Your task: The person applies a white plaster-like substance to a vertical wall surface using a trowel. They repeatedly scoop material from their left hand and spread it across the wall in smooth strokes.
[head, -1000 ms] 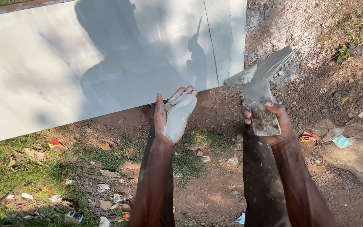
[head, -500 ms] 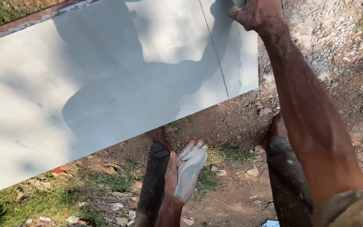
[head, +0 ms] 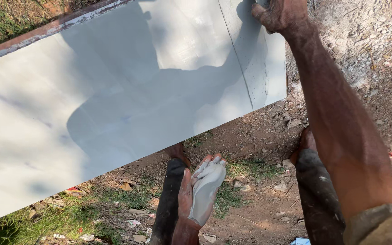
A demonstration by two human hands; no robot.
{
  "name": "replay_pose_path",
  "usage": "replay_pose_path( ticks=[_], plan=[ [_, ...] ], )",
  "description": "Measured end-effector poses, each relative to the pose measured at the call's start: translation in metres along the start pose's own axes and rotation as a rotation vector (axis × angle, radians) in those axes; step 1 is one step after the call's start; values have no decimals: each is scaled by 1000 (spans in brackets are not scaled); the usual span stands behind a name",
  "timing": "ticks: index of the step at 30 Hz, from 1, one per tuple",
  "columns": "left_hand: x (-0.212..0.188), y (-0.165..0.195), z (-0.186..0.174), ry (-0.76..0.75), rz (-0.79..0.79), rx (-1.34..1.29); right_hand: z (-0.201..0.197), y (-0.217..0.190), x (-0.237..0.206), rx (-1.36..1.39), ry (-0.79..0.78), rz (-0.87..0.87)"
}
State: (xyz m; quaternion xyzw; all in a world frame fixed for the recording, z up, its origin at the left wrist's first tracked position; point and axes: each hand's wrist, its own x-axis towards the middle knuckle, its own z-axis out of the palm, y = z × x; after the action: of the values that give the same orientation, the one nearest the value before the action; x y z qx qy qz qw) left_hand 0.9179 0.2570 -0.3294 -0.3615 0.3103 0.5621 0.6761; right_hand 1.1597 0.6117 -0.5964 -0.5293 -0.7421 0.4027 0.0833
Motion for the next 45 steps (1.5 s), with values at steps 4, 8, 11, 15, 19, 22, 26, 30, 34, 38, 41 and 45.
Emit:
replay_pose_path(
  ticks=[4, 8, 11, 15, 19, 22, 26, 30, 34, 38, 41, 45],
  plan=[
    [2, 4, 2, 95, 26, 81, 2, 7, 4, 25, 96, -187],
    [6, 2, 9, 79, 28, 53, 13, 9, -21, -181, 45, 61],
    [9, -2, 15, 13, 16, 40, 27, -7, -71, -144, 103, 85],
    [10, -6, 16, 5, -11, 33, 19, -8, -85, -66, 96, 109],
    [9, -8, 9, 74, -14, 32, 3, -1, -28, -169, 153, -83],
    [8, -7, 7, -105, -17, -74, -6, -8, 5, -116, 73, -67],
    [6, -4, 11, -37, 10, 28, -9, -17, 10, -85, 127, -141],
    [4, 0, 18, 68, 12, 78, -7, -17, 9, 76, 24, -42],
    [2, 5, 24, -186, -44, -145, 6, -9, 3, 46, 6, 35],
    [1, 8, 27, 1, -2, 44, 31, -6, -47, -81, 63, 81],
    [3, 8, 27, -8, 1, 35, 59, -10, -105, 28, -38, 326],
    [4, 3, 26, 4, 41, 80, 90, -10, -165, -37, 12, 301]
  ],
)
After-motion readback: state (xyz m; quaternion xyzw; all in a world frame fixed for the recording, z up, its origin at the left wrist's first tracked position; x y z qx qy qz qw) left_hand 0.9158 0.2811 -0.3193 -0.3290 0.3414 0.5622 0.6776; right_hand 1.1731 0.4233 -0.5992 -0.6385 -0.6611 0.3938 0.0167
